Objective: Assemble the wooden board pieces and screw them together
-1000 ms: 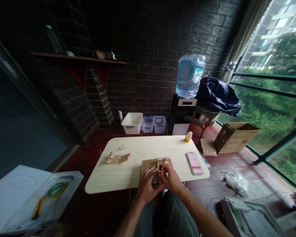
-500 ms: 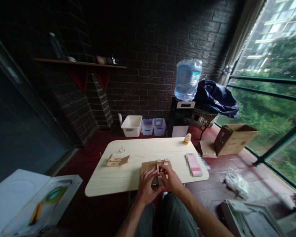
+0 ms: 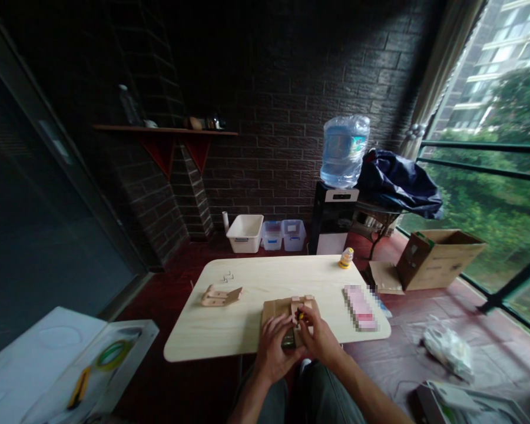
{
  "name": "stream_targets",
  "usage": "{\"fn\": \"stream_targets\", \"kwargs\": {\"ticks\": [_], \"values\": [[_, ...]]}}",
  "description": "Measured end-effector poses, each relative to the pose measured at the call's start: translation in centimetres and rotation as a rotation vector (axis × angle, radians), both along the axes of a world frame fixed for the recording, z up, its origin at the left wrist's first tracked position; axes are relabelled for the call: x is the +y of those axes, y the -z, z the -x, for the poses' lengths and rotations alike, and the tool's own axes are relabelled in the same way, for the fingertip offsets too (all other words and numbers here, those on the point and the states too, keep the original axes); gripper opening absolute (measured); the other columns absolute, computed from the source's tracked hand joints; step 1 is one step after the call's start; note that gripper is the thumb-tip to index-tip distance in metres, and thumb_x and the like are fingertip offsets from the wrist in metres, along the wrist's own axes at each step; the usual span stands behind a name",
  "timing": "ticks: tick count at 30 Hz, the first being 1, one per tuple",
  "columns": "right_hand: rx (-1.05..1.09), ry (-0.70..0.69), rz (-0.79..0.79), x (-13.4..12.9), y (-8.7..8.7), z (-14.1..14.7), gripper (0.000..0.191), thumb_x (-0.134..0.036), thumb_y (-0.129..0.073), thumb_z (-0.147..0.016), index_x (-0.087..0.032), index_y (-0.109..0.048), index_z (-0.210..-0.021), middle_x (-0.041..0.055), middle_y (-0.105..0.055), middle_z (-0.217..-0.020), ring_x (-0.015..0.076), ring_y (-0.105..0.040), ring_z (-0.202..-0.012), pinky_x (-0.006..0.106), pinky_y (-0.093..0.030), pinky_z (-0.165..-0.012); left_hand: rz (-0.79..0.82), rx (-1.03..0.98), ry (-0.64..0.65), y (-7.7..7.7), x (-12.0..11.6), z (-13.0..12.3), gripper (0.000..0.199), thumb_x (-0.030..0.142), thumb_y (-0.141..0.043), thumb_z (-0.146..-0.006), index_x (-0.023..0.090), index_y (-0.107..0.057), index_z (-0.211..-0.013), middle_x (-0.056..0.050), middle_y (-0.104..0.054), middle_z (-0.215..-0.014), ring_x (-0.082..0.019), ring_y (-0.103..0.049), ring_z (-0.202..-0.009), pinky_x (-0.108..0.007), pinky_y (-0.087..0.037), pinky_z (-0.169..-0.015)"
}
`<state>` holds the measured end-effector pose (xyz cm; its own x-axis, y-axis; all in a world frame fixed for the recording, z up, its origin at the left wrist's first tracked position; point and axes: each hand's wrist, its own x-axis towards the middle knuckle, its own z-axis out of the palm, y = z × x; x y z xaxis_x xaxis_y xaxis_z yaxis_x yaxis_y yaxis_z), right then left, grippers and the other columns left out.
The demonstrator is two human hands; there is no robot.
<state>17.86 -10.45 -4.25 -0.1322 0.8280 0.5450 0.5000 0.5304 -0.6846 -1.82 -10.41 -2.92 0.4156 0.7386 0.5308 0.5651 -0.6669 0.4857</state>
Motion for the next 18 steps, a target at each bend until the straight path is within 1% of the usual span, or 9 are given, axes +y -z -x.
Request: {"fn": "stream_targets", "kwargs": {"ticks": [3, 6, 11, 15, 18], "values": [[0.006, -0.013, 0.009, 0.04, 0.53, -0.14, 0.054, -0.019, -0.047, -0.098, -0.030, -0.039, -0.150, 0.0123, -0.066, -0.131, 0.0256, -0.070, -0.115, 0.047, -0.062, -0.094, 0.012, -0.003, 0.003, 0.06, -0.02, 0.00, 0.059, 0.061, -0.069, -0.083, 0.033, -0.062, -0.134, -0.008, -0.065, -0.138, -0.034, -0.058, -0.133, -0.061, -0.046, -0.111], [-0.001, -0.011, 0.027, -0.02, 0.47, -0.16, 0.052, -0.020, -0.046, -0.099, -0.029, -0.038, -0.150, 0.0127, -0.064, -0.135, 0.0251, -0.069, -0.115, 0.047, -0.062, -0.094, 0.012, -0.005, -0.001, 0.13, 0.00, -0.04, 0.057, 0.060, -0.069, -0.083, 0.033, -0.063, -0.133, -0.008, -0.066, -0.138, -0.034, -0.058, -0.133, -0.062, -0.046, -0.112], [-0.019, 0.001, 0.025, -0.06, 0.18, -0.06, 0.048, -0.020, -0.047, -0.099, -0.028, -0.045, -0.147, 0.0127, -0.065, -0.134, 0.0250, -0.071, -0.109, 0.046, -0.062, -0.093, 0.016, 0.006, -0.005, 0.25, 0.17, -0.09, 0.059, 0.062, -0.069, -0.083, 0.032, -0.063, -0.134, -0.009, -0.066, -0.138, -0.034, -0.058, -0.132, -0.060, -0.047, -0.111], [-0.009, 0.029, 0.031, -0.10, 0.45, -0.01, 0.046, -0.022, -0.047, -0.099, -0.026, -0.048, -0.145, 0.0125, -0.065, -0.133, 0.0250, -0.071, -0.107, 0.045, -0.062, -0.092, 0.011, 0.016, -0.001, 0.38, 0.24, -0.06, 0.062, 0.064, -0.070, -0.081, 0.031, -0.064, -0.133, -0.008, -0.066, -0.138, -0.034, -0.058, -0.132, -0.060, -0.047, -0.111], [0.008, 0.042, 0.031, -0.11, 0.64, 0.01, 0.047, -0.023, -0.049, -0.098, -0.026, -0.049, -0.145, 0.0121, -0.065, -0.133, 0.0254, -0.072, -0.105, 0.046, -0.062, -0.091, 0.011, 0.017, 0.005, 0.32, 0.17, -0.02, 0.062, 0.063, -0.070, -0.081, 0.031, -0.063, -0.134, -0.008, -0.066, -0.139, -0.034, -0.057, -0.133, -0.059, -0.047, -0.112]]}}
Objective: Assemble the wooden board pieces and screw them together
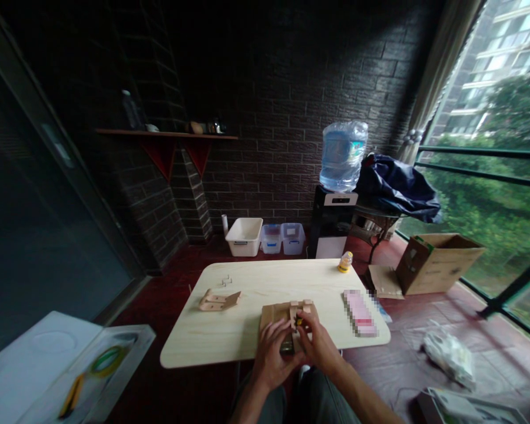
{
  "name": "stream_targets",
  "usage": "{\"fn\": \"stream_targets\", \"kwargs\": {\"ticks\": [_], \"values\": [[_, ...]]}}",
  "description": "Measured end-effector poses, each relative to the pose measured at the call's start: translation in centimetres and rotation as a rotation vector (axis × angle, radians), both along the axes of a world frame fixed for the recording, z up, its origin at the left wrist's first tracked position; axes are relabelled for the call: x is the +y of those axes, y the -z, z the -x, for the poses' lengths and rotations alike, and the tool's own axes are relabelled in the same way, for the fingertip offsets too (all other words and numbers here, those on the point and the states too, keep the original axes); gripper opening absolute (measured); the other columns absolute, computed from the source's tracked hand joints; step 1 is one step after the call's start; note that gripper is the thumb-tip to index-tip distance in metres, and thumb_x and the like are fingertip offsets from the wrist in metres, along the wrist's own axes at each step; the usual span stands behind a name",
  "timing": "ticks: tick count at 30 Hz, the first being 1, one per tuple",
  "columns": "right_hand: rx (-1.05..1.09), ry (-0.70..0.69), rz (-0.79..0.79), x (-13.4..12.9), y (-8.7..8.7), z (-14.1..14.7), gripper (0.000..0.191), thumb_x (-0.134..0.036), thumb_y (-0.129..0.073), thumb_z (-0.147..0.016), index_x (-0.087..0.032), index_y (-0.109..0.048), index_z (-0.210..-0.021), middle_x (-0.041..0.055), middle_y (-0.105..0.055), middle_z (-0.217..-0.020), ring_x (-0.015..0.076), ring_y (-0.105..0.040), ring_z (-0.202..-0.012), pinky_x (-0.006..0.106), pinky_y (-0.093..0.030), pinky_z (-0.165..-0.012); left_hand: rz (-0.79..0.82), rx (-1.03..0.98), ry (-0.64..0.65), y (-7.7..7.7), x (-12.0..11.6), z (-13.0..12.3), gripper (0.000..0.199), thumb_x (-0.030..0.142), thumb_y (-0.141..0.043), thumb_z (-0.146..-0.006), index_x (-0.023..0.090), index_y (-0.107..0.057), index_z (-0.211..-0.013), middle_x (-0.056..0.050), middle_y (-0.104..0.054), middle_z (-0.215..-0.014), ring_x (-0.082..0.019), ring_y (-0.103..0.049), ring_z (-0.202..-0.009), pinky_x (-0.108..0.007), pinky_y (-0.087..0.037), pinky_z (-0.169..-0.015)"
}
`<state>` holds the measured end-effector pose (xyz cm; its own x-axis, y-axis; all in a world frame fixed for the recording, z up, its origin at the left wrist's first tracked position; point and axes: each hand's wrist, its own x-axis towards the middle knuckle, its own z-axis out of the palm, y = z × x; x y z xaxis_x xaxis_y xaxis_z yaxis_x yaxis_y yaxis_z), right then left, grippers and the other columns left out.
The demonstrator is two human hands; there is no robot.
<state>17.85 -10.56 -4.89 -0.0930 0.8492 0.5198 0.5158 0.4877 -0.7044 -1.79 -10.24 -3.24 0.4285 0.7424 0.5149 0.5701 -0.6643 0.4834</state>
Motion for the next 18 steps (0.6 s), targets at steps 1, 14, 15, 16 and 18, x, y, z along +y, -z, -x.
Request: {"fn": "stream_targets", "kwargs": {"ticks": [1, 14, 15, 16, 18], "values": [[0.004, 0.001, 0.003, 0.0, 0.0, 0.0, 0.047, -0.023, -0.049, -0.098, -0.027, -0.049, -0.145, 0.0119, -0.065, -0.133, 0.0255, -0.072, -0.104, 0.046, -0.062, -0.091, 0.000, 0.000, 0.001, -0.1, 0.0, 0.0, 0.061, 0.062, -0.070, -0.082, 0.031, -0.063, -0.134, -0.008, -0.065, -0.139, -0.034, -0.057, -0.134, -0.059, -0.046, -0.112], [0.043, -0.028, 0.054, -1.2, -1.8, -0.7, 0.044, -0.025, -0.046, -0.102, -0.025, -0.045, -0.146, 0.0119, -0.068, -0.128, 0.0229, -0.072, -0.106, 0.042, -0.061, -0.093, -0.022, -0.012, -0.010, 0.0, -0.1, -0.5, 0.057, 0.058, -0.071, -0.082, 0.031, -0.065, -0.131, -0.008, -0.067, -0.137, -0.034, -0.059, -0.131, -0.059, -0.047, -0.111], [0.037, -0.029, 0.062, -1.2, -1.9, -0.8, 0.044, -0.025, -0.046, -0.102, -0.025, -0.045, -0.146, 0.0118, -0.068, -0.127, 0.0230, -0.072, -0.106, 0.042, -0.061, -0.093, -0.021, -0.011, -0.009, 0.0, -0.1, -0.5, 0.057, 0.059, -0.071, -0.082, 0.031, -0.065, -0.131, -0.008, -0.067, -0.137, -0.034, -0.059, -0.132, -0.059, -0.047, -0.111], [0.026, -0.031, 0.065, -1.2, -2.1, -0.8, 0.043, -0.025, -0.046, -0.102, -0.026, -0.045, -0.145, 0.0117, -0.068, -0.127, 0.0231, -0.072, -0.106, 0.042, -0.061, -0.093, -0.020, -0.011, -0.009, 0.1, 0.0, -0.6, 0.057, 0.059, -0.071, -0.082, 0.031, -0.064, -0.131, -0.008, -0.067, -0.137, -0.034, -0.058, -0.132, -0.059, -0.046, -0.111], [-0.001, -0.048, 0.055, -1.1, -2.3, -0.8, 0.044, -0.023, -0.045, -0.102, -0.026, -0.045, -0.146, 0.0117, -0.067, -0.129, 0.0236, -0.071, -0.110, 0.044, -0.060, -0.095, -0.017, -0.010, -0.008, 0.3, 0.2, -0.6, 0.058, 0.059, -0.072, -0.081, 0.031, -0.064, -0.131, -0.008, -0.067, -0.137, -0.033, -0.058, -0.132, -0.059, -0.045, -0.112]]}}
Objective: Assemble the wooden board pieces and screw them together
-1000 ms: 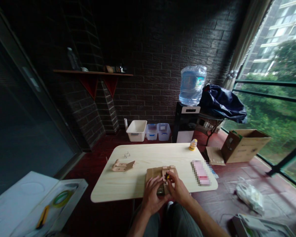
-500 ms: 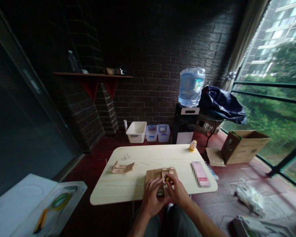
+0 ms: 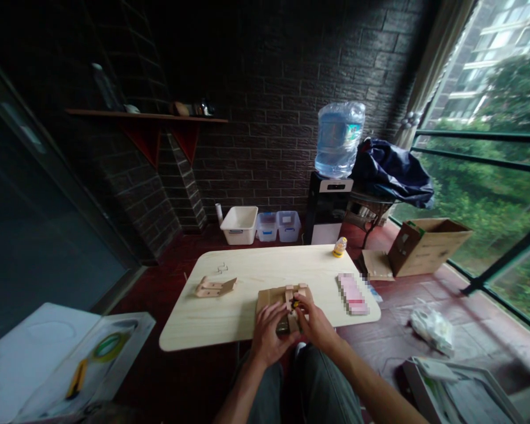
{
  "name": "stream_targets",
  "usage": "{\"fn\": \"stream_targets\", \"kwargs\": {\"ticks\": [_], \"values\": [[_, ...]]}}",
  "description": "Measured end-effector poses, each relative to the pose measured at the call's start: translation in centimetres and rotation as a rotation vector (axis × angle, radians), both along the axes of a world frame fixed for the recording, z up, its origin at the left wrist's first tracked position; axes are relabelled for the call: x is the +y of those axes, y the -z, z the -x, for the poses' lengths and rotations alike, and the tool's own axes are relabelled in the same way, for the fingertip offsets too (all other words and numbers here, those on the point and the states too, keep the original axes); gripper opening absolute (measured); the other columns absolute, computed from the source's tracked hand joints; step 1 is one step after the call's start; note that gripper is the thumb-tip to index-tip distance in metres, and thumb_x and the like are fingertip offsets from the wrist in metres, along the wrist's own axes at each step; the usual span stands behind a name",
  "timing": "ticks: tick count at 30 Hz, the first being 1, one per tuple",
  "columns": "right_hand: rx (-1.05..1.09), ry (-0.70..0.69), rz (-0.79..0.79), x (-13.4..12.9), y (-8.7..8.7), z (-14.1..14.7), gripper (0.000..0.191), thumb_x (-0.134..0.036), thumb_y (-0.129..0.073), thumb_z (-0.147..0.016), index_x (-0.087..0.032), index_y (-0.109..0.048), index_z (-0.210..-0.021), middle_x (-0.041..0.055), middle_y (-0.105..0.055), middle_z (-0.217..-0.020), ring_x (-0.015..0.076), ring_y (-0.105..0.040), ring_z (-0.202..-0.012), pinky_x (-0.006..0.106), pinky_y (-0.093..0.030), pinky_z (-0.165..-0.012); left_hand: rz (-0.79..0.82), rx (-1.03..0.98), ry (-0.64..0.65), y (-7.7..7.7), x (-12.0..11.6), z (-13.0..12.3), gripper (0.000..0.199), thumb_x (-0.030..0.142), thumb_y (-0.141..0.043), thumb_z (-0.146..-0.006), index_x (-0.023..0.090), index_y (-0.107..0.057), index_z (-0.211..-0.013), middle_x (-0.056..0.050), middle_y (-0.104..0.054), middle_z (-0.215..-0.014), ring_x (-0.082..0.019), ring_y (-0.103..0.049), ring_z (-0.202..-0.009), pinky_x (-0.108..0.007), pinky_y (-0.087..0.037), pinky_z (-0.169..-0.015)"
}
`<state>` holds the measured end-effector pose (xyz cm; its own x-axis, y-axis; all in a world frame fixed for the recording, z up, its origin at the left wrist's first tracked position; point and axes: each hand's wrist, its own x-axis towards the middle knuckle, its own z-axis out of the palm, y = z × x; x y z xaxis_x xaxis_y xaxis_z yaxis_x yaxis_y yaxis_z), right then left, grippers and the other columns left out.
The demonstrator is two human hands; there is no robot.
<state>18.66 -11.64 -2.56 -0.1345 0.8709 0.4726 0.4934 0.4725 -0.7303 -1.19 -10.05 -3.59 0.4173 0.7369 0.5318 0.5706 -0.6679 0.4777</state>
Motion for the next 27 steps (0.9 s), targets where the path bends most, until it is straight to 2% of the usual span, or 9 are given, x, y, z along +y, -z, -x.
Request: {"fn": "stream_targets", "kwargs": {"ticks": [4, 8, 11, 14, 18, 23, 27], "values": [[-0.033, -0.043, -0.003, 0.5, -0.2, 0.2, 0.044, -0.023, -0.045, -0.102, -0.028, -0.046, -0.145, 0.0115, -0.063, -0.137, 0.0249, -0.065, -0.122, 0.049, -0.056, -0.102, 0.008, 0.003, -0.007, 0.2, 0.2, 0.0, 0.060, 0.061, -0.072, -0.080, 0.030, -0.064, -0.131, -0.008, -0.066, -0.138, -0.033, -0.057, -0.132, -0.059, -0.045, -0.112], [-0.003, -0.063, 0.047, 1.0, 0.0, 0.2, 0.046, -0.025, -0.046, -0.102, -0.028, -0.043, -0.148, 0.0106, -0.066, -0.131, 0.0230, -0.069, -0.112, 0.047, -0.059, -0.097, 0.025, 0.012, 0.000, 0.1, 0.2, 0.1, 0.059, 0.061, -0.072, -0.081, 0.030, -0.064, -0.131, -0.008, -0.064, -0.140, -0.033, -0.057, -0.133, -0.058, -0.043, -0.114], [0.011, -0.060, 0.035, 1.3, 0.1, 0.0, 0.045, -0.025, -0.048, -0.101, -0.029, -0.045, -0.146, 0.0099, -0.066, -0.129, 0.0224, -0.069, -0.111, 0.044, -0.059, -0.095, 0.038, 0.021, 0.013, -0.1, 0.2, 0.1, 0.058, 0.061, -0.072, -0.080, 0.031, -0.065, -0.129, -0.008, -0.064, -0.140, -0.033, -0.057, -0.133, -0.059, -0.042, -0.114], [-0.001, -0.045, 0.013, 1.3, -0.3, 0.0, 0.046, -0.025, -0.051, -0.100, -0.030, -0.046, -0.145, 0.0097, -0.065, -0.127, 0.0224, -0.067, -0.111, 0.044, -0.059, -0.095, 0.040, 0.021, 0.016, -0.1, 0.1, 0.0, 0.058, 0.060, -0.071, -0.081, 0.031, -0.065, -0.130, -0.008, -0.065, -0.139, -0.033, -0.057, -0.133, -0.058, -0.042, -0.114], [-0.030, -0.038, 0.023, 1.1, -0.9, 0.1, 0.049, -0.025, -0.053, -0.099, -0.029, -0.044, -0.147, 0.0095, -0.066, -0.124, 0.0214, -0.069, -0.103, 0.045, -0.059, -0.093, 0.038, 0.020, 0.016, -0.1, -0.1, 0.0, 0.056, 0.059, -0.071, -0.082, 0.031, -0.065, -0.130, -0.009, -0.066, -0.138, -0.033, -0.056, -0.133, -0.059, -0.042, -0.114], [-0.025, -0.055, -0.016, 0.7, -0.8, 0.5, 0.048, -0.021, -0.048, -0.099, -0.028, -0.045, -0.146, 0.0111, -0.062, -0.136, 0.0239, -0.064, -0.119, 0.049, -0.057, -0.099, 0.038, 0.005, -0.010, -0.1, -0.4, -0.1, 0.055, 0.059, -0.071, -0.081, 0.030, -0.066, -0.128, -0.009, -0.066, -0.137, -0.033, -0.057, -0.132, -0.058, -0.043, -0.114], [0.045, -0.022, -0.001, 0.6, -0.1, 1.0, 0.048, -0.022, -0.046, -0.100, -0.027, -0.042, -0.148, 0.0108, -0.065, -0.130, 0.0222, -0.067, -0.112, 0.045, -0.060, -0.094, 0.007, -0.009, -0.012, -0.1, -0.5, 0.0, 0.055, 0.058, -0.071, -0.081, 0.030, -0.066, -0.127, -0.009, -0.067, -0.135, -0.033, -0.059, -0.131, -0.058, -0.045, -0.112]]}}
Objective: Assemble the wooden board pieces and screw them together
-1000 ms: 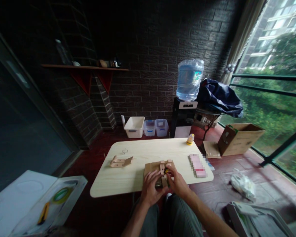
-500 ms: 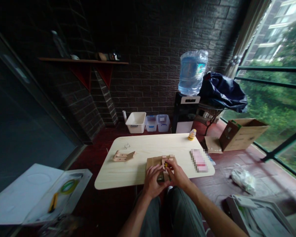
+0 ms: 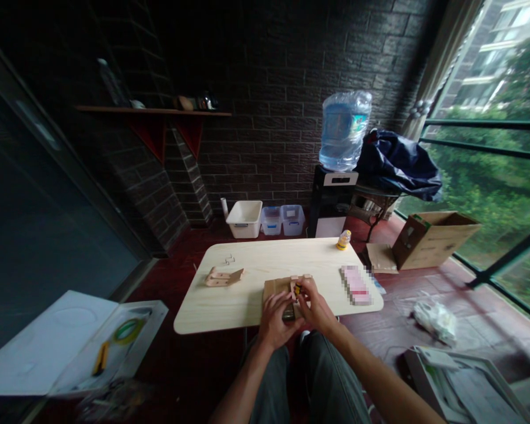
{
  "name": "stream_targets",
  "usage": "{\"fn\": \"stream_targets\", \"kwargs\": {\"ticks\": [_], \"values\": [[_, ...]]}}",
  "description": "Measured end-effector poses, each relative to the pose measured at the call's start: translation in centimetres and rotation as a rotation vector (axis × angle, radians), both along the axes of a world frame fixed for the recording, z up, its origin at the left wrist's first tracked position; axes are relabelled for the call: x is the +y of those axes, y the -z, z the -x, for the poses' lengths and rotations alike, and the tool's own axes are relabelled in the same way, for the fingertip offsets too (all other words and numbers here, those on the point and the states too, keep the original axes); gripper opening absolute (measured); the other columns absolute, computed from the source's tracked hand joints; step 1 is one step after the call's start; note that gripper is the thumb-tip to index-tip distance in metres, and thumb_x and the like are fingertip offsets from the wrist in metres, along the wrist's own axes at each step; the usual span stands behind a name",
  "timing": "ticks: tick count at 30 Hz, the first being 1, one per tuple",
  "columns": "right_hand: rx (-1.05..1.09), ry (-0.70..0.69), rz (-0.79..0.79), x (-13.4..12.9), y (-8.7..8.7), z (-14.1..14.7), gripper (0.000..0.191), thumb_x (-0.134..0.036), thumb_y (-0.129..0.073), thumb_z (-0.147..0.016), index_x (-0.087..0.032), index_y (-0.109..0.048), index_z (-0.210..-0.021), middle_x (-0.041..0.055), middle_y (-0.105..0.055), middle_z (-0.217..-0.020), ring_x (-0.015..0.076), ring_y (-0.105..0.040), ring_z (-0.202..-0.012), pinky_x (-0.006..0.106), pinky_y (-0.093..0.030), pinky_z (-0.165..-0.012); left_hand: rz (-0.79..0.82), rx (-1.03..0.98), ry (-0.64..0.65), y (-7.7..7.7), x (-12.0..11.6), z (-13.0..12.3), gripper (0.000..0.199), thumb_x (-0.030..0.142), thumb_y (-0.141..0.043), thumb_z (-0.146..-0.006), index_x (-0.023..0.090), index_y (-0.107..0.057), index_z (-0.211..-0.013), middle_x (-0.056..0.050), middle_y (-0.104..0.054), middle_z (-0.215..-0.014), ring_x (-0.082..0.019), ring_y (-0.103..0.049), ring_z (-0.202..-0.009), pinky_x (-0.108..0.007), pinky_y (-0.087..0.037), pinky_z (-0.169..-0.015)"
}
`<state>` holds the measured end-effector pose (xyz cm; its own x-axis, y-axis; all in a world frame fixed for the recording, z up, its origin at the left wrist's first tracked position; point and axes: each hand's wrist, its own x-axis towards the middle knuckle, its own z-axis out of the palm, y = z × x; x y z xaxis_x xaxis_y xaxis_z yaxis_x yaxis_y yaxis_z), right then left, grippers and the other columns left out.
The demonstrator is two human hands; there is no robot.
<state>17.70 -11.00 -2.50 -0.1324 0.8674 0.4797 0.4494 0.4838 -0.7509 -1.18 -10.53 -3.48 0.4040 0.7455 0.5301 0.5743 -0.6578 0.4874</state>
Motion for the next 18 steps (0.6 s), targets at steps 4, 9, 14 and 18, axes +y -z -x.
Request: {"fn": "stream_targets", "kwargs": {"ticks": [4, 9, 14, 18], "values": [[0.030, -0.011, 0.021, 0.05, 0.40, -0.04, 0.048, -0.024, -0.046, -0.100, -0.026, -0.041, -0.148, 0.0106, -0.066, -0.125, 0.0210, -0.070, -0.104, 0.043, -0.060, -0.093, -0.009, 0.003, 0.010, 0.08, 0.15, 0.00, 0.055, 0.058, -0.072, -0.080, 0.031, -0.066, -0.128, -0.008, -0.067, -0.136, -0.033, -0.058, -0.131, -0.058, -0.045, -0.112], [-0.017, -0.020, 0.023, 0.02, 0.02, -0.26, 0.049, -0.027, -0.046, -0.101, -0.029, -0.042, -0.150, 0.0107, -0.066, -0.128, 0.0229, -0.069, -0.107, 0.047, -0.058, -0.095, 0.027, 0.011, 0.014, 0.14, 0.44, -0.07, 0.057, 0.059, -0.072, -0.080, 0.030, -0.066, -0.128, -0.008, -0.066, -0.137, -0.032, -0.057, -0.133, -0.057, -0.043, -0.114], [-0.019, 0.017, 0.044, 0.11, 0.19, -0.26, 0.047, -0.027, -0.047, -0.101, -0.028, -0.046, -0.147, 0.0111, -0.064, -0.133, 0.0234, -0.067, -0.110, 0.047, -0.058, -0.096, 0.040, 0.016, 0.010, -0.01, 0.45, -0.10, 0.056, 0.059, -0.071, -0.081, 0.031, -0.065, -0.129, -0.007, -0.065, -0.138, -0.032, -0.056, -0.133, -0.057, -0.042, -0.115], [-0.004, 0.016, 0.037, 0.22, 0.32, -0.34, 0.045, -0.026, -0.048, -0.100, -0.027, -0.049, -0.145, 0.0109, -0.064, -0.133, 0.0224, -0.068, -0.107, 0.045, -0.059, -0.094, 0.041, 0.008, 0.010, -0.04, 0.31, -0.16, 0.056, 0.059, -0.070, -0.081, 0.030, -0.065, -0.129, -0.008, -0.066, -0.137, -0.032, -0.057, -0.132, -0.056, -0.043, -0.114]]}}
